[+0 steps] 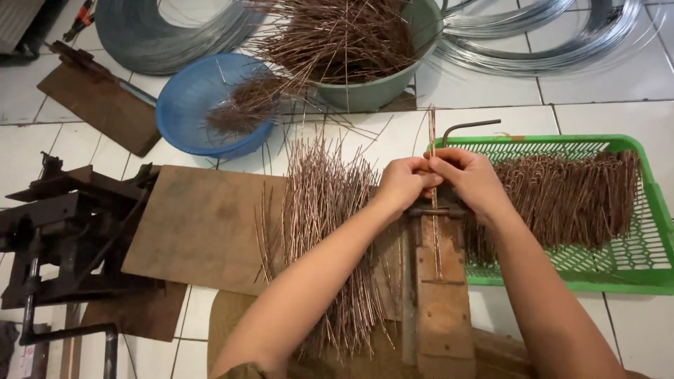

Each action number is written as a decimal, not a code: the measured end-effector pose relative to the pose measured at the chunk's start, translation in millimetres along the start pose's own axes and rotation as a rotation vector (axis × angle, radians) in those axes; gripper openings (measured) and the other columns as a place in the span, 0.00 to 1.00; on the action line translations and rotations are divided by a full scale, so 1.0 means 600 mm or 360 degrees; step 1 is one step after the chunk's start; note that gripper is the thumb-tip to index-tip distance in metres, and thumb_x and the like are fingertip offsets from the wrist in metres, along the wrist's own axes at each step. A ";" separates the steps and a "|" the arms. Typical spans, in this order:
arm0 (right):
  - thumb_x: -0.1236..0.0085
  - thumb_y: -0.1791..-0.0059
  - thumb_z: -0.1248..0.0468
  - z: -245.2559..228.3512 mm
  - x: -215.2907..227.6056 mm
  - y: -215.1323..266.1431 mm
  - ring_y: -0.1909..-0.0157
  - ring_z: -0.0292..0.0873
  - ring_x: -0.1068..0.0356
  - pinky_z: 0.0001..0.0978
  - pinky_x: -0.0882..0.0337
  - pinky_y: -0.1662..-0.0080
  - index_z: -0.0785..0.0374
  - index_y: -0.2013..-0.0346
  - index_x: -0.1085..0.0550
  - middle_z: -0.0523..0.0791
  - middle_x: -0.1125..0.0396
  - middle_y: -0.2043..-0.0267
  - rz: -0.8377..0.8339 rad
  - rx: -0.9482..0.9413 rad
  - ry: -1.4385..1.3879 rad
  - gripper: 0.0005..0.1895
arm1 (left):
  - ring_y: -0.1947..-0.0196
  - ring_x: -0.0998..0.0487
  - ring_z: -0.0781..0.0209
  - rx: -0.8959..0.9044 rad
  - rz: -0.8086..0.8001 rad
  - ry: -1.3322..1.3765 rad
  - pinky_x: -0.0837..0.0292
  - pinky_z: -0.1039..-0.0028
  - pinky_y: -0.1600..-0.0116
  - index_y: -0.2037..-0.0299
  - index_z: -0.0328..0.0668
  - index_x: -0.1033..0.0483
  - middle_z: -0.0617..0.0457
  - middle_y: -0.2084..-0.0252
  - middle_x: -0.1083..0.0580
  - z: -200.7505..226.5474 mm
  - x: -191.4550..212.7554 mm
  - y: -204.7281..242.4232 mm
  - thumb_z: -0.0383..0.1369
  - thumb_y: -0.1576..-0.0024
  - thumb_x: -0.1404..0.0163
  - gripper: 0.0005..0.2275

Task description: Sorting and aligning thin metal wires by hand and placing them into a basket.

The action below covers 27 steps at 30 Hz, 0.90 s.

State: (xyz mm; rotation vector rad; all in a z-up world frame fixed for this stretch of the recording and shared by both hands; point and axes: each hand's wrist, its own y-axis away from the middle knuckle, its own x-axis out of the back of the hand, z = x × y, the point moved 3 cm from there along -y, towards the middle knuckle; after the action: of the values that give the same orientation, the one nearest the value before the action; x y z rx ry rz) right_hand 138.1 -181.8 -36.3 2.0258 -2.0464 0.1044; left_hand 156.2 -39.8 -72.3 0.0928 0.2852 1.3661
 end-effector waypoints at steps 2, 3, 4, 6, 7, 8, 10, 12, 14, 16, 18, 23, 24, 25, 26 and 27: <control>0.36 0.49 0.58 -0.007 -0.001 0.002 0.59 0.36 0.31 0.31 0.30 0.60 0.59 0.49 0.20 0.46 0.26 0.60 0.0009 -0.0032 -0.0024 0.15 | 0.79 0.20 0.58 0.0002 0.0000 -0.0016 0.20 0.74 0.74 0.59 0.24 0.22 0.43 0.72 0.24 0.001 -0.001 0.004 0.20 0.49 0.42 0.09; 0.36 0.50 0.59 -0.008 0.000 0.004 0.59 0.37 0.31 0.31 0.30 0.59 0.61 0.50 0.20 0.46 0.26 0.61 0.0022 -0.0069 -0.0049 0.15 | 0.80 0.21 0.59 0.0008 -0.0004 -0.0032 0.20 0.75 0.75 0.59 0.24 0.22 0.43 0.72 0.24 0.001 -0.003 0.007 0.20 0.49 0.43 0.09; 0.36 0.50 0.59 -0.008 0.000 0.006 0.59 0.37 0.31 0.31 0.30 0.59 0.61 0.50 0.20 0.46 0.26 0.61 0.0026 -0.0071 -0.0052 0.15 | 0.80 0.21 0.59 0.0011 -0.0008 -0.0035 0.20 0.75 0.75 0.59 0.24 0.22 0.43 0.72 0.24 0.005 -0.004 0.013 0.20 0.49 0.43 0.09; 0.35 0.52 0.61 -0.008 -0.001 0.007 0.60 0.37 0.31 0.31 0.30 0.59 0.62 0.52 0.19 0.46 0.26 0.62 0.0029 -0.0089 -0.0069 0.15 | 0.80 0.21 0.59 0.0015 0.0000 -0.0041 0.21 0.76 0.74 0.59 0.24 0.22 0.44 0.73 0.25 0.016 -0.005 0.023 0.20 0.49 0.43 0.09; 0.35 0.52 0.61 -0.006 0.000 0.006 0.60 0.37 0.31 0.31 0.30 0.59 0.62 0.52 0.19 0.46 0.26 0.62 0.0031 -0.0091 -0.0071 0.15 | 0.80 0.21 0.59 0.0017 -0.0002 -0.0042 0.21 0.76 0.74 0.59 0.24 0.22 0.44 0.73 0.25 0.014 -0.005 0.023 0.20 0.49 0.43 0.09; 0.35 0.52 0.61 -0.004 0.001 0.004 0.60 0.37 0.31 0.31 0.30 0.58 0.62 0.52 0.19 0.46 0.26 0.62 0.0030 -0.0103 -0.0090 0.16 | 0.80 0.21 0.60 0.0015 0.0007 -0.0058 0.22 0.77 0.74 0.59 0.26 0.21 0.45 0.73 0.24 0.012 -0.005 0.024 0.21 0.50 0.42 0.09; 0.34 0.53 0.61 -0.006 0.002 0.005 0.60 0.37 0.31 0.31 0.30 0.58 0.63 0.52 0.19 0.47 0.26 0.62 0.0029 -0.0116 -0.0109 0.16 | 0.80 0.21 0.60 0.0013 0.0017 -0.0074 0.23 0.78 0.73 0.59 0.27 0.21 0.46 0.72 0.23 0.013 -0.004 0.025 0.22 0.50 0.42 0.09; 0.35 0.53 0.63 -0.014 0.001 0.013 0.59 0.38 0.31 0.34 0.30 0.57 0.66 0.50 0.21 0.48 0.27 0.61 0.0048 -0.0107 -0.0125 0.18 | 0.81 0.21 0.61 -0.0014 0.0023 -0.0100 0.24 0.78 0.74 0.60 0.28 0.20 0.46 0.72 0.23 0.018 -0.005 0.031 0.22 0.50 0.41 0.09; 0.34 0.53 0.64 -0.008 0.003 0.010 0.60 0.38 0.31 0.34 0.29 0.58 0.67 0.50 0.21 0.49 0.27 0.61 0.0051 -0.0099 -0.0156 0.17 | 0.81 0.21 0.61 -0.0039 0.0040 -0.0141 0.24 0.78 0.74 0.60 0.29 0.20 0.46 0.72 0.23 0.018 -0.006 0.032 0.22 0.50 0.41 0.09; 0.34 0.53 0.64 -0.005 0.004 0.005 0.60 0.38 0.31 0.34 0.29 0.59 0.67 0.51 0.21 0.49 0.27 0.60 0.0055 -0.0083 -0.0188 0.17 | 0.81 0.21 0.61 -0.0072 0.0058 -0.0184 0.24 0.78 0.74 0.60 0.30 0.20 0.46 0.73 0.23 0.025 -0.006 0.033 0.22 0.50 0.41 0.09; 0.34 0.53 0.66 0.000 0.004 0.006 0.61 0.38 0.30 0.34 0.28 0.59 0.70 0.50 0.22 0.50 0.28 0.60 0.0065 -0.0078 -0.0268 0.18 | 0.82 0.21 0.62 -0.0106 0.0068 -0.0247 0.25 0.78 0.75 0.60 0.31 0.19 0.47 0.73 0.22 0.032 -0.006 0.040 0.23 0.50 0.41 0.08; 0.34 0.52 0.68 -0.009 0.004 0.014 0.60 0.40 0.31 0.36 0.27 0.59 0.74 0.50 0.23 0.53 0.29 0.60 0.0066 -0.0039 -0.0315 0.17 | 0.80 0.20 0.63 -0.0154 0.0055 -0.0270 0.25 0.79 0.74 0.60 0.31 0.20 0.47 0.73 0.22 0.032 -0.005 0.042 0.23 0.50 0.41 0.08; 0.34 0.52 0.68 -0.009 0.004 0.013 0.60 0.40 0.31 0.36 0.27 0.60 0.74 0.51 0.23 0.53 0.29 0.59 0.0069 -0.0020 -0.0314 0.17 | 0.80 0.20 0.62 -0.0162 0.0057 -0.0277 0.24 0.79 0.73 0.60 0.30 0.20 0.47 0.73 0.22 0.036 -0.004 0.044 0.22 0.49 0.42 0.08; 0.34 0.52 0.68 0.001 0.006 0.007 0.60 0.40 0.31 0.36 0.27 0.60 0.74 0.51 0.23 0.53 0.29 0.59 0.0072 -0.0019 -0.0314 0.17 | 0.80 0.20 0.62 -0.0163 0.0054 -0.0277 0.24 0.79 0.73 0.60 0.30 0.20 0.47 0.73 0.22 0.039 -0.005 0.048 0.22 0.49 0.42 0.08; 0.35 0.51 0.69 0.010 0.007 0.001 0.65 0.41 0.29 0.36 0.24 0.64 0.76 0.50 0.24 0.54 0.29 0.61 0.0051 -0.0001 -0.0375 0.17 | 0.79 0.20 0.62 -0.0172 0.0054 -0.0292 0.24 0.79 0.73 0.60 0.31 0.20 0.47 0.73 0.22 0.042 -0.007 0.051 0.23 0.49 0.42 0.08; 0.37 0.51 0.71 0.019 0.008 -0.005 0.70 0.42 0.28 0.36 0.22 0.69 0.77 0.50 0.25 0.55 0.29 0.62 0.0028 0.0017 -0.0438 0.17 | 0.79 0.20 0.63 -0.0181 0.0055 -0.0308 0.24 0.79 0.73 0.60 0.32 0.20 0.47 0.73 0.21 0.045 -0.008 0.055 0.23 0.49 0.41 0.08</control>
State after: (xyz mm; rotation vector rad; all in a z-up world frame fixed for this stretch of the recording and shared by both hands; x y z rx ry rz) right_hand 139.7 -189.3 -46.5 2.1294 -2.2264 -0.1702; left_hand 131.0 -35.2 -38.1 0.1344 0.0438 1.3936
